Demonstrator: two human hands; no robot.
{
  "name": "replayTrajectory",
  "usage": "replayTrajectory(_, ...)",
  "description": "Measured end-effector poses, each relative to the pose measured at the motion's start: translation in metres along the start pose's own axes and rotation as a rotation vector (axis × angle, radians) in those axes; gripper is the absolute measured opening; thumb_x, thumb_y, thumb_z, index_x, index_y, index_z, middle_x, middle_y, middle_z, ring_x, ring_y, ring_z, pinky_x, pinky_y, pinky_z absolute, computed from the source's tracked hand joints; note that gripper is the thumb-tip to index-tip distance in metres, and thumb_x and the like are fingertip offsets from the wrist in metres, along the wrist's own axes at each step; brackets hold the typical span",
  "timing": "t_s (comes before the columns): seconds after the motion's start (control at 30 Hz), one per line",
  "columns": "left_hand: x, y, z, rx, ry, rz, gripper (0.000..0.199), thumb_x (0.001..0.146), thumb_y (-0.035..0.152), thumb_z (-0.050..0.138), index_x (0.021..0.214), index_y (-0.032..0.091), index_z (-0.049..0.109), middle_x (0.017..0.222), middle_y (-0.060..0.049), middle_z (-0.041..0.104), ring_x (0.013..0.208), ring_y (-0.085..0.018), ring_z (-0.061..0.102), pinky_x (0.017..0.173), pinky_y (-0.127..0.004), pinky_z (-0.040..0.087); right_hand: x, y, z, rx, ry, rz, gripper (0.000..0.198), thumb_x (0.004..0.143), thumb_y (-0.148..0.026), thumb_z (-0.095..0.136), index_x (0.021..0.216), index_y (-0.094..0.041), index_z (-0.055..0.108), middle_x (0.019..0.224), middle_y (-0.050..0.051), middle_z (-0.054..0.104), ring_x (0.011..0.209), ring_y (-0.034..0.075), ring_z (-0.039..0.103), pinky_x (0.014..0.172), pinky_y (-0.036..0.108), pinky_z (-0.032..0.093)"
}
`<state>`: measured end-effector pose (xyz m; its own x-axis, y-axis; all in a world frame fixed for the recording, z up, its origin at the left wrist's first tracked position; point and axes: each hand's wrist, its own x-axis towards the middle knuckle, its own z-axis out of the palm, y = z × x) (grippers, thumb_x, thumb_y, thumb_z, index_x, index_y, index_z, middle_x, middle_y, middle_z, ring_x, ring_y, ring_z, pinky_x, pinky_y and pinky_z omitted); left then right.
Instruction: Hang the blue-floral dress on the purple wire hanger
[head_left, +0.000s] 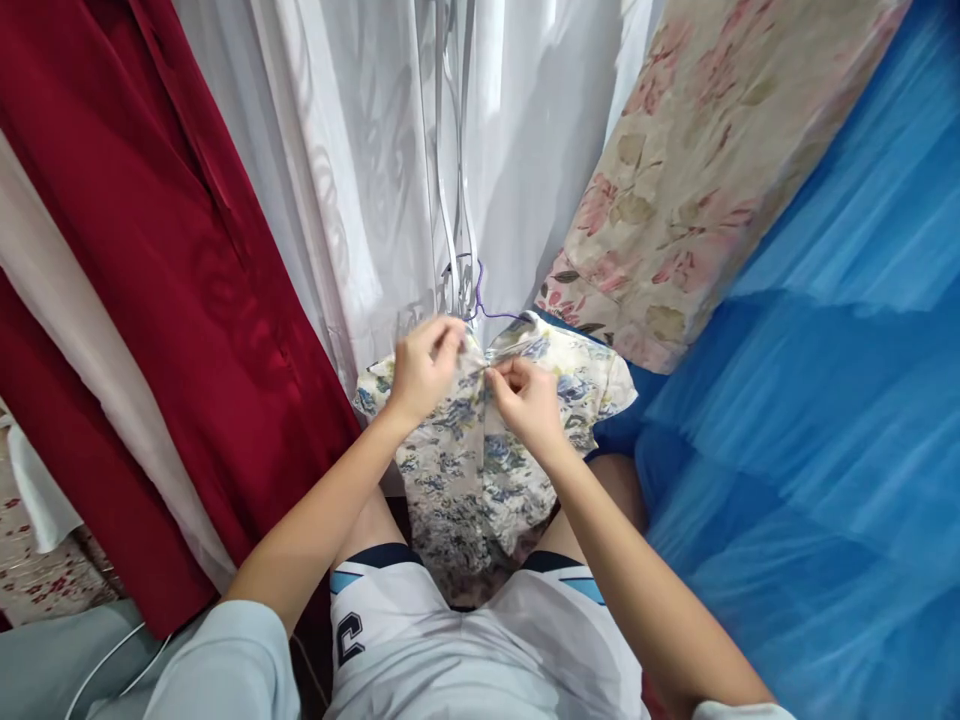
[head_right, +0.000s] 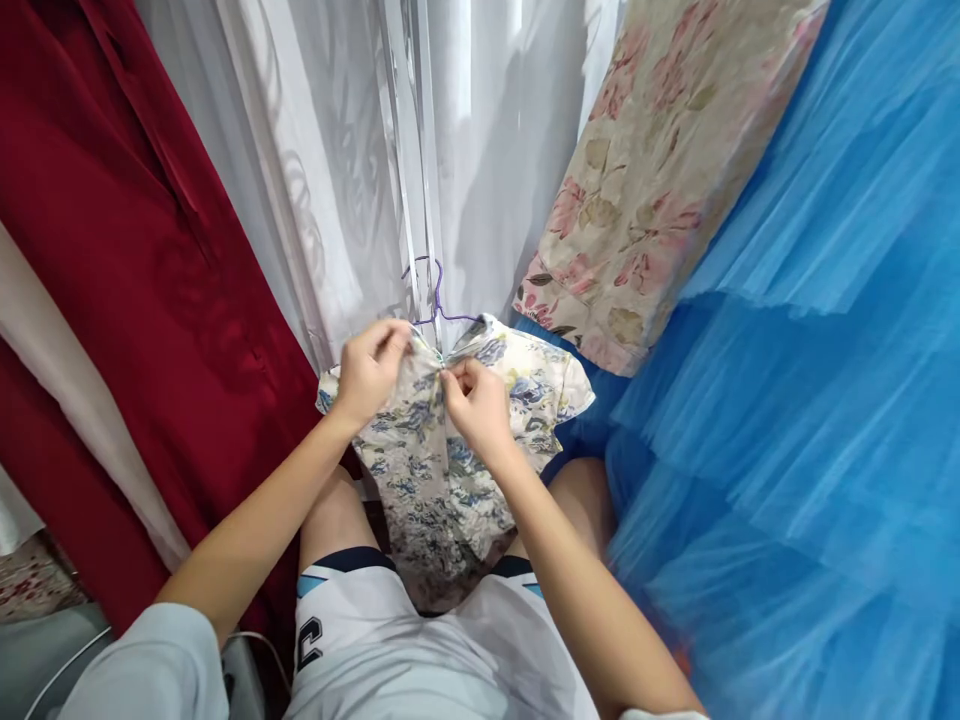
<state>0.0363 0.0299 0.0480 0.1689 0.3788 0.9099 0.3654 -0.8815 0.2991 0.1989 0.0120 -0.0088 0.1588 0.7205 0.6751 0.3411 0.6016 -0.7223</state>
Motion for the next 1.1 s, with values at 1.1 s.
replayTrajectory(1.1, -0.112, 0.015, 0.075, -0.578, -0.257, -0.400, 0.033, 0.096, 0.043, 0.047, 0.105, 0.018, 0.067, 0.111, -0.011, 0.066, 0.110, -0.024, 0.060, 0.101, -0.035, 0.045, -0.095, 0.071, -0.024, 0.053, -0.291, 0.217, 0.022, 0.080, -0.031, 0.061, 0.095, -0.017, 0.065, 0.094, 0.006, 0.068, 0.086, 0.024, 0.060, 0.081, 0.036, 0.047)
